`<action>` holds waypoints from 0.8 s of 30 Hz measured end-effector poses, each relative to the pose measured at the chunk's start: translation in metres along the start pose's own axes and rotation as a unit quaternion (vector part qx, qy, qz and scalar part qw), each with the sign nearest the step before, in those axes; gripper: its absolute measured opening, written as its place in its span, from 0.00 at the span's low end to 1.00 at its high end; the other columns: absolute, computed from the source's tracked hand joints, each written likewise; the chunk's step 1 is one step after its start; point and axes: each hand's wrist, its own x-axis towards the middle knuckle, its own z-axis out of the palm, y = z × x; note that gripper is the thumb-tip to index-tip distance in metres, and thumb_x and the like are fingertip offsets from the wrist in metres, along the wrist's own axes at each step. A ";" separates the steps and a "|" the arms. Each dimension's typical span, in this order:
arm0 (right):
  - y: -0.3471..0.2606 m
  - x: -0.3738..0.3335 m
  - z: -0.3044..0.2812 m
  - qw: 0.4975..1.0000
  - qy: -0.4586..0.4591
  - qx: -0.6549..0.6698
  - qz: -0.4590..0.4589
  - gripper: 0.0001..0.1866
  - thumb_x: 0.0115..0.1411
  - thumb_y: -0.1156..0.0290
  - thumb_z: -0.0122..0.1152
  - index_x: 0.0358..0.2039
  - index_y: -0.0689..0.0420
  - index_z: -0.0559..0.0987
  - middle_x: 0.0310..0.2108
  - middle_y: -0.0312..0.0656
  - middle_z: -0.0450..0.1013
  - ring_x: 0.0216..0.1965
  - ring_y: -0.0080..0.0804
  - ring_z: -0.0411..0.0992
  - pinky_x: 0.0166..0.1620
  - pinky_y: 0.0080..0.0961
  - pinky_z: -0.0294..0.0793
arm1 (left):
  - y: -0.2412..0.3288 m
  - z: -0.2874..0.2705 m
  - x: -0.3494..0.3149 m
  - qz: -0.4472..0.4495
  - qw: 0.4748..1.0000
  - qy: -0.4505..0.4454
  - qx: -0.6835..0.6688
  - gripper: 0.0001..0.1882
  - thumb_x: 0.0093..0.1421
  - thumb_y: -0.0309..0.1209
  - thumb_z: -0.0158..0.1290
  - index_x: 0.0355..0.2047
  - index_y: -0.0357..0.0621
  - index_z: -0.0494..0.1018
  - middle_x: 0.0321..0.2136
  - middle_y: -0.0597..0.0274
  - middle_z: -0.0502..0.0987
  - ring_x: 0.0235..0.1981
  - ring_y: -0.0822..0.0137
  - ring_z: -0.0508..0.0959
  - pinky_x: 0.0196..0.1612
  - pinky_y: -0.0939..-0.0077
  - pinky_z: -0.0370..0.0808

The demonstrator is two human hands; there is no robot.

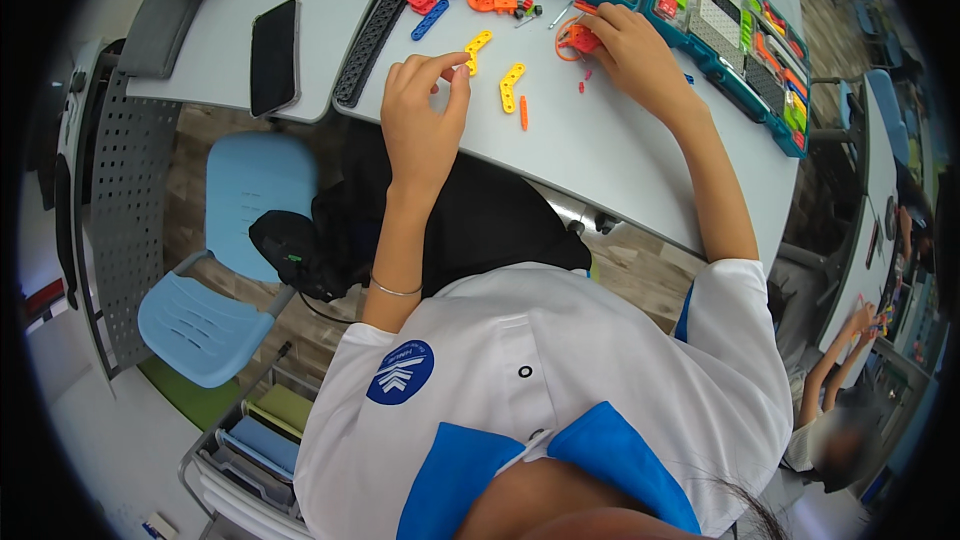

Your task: The person assembles colorful plastic mechanical parts on a white table. They use pliers to cut and join pieces, then connect gears and connectors by hand, organizing components from a kit box.

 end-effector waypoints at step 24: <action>-0.043 0.020 0.006 0.979 0.112 0.167 -0.035 0.09 0.58 0.72 0.68 0.38 0.56 0.78 0.40 0.40 0.73 0.38 0.40 0.75 0.39 0.32 0.76 | -0.001 0.028 0.023 -0.181 0.886 -0.089 -0.417 0.10 0.67 0.23 0.49 0.44 0.32 0.77 0.30 0.59 0.81 0.30 0.73 0.83 0.25 0.83 0.77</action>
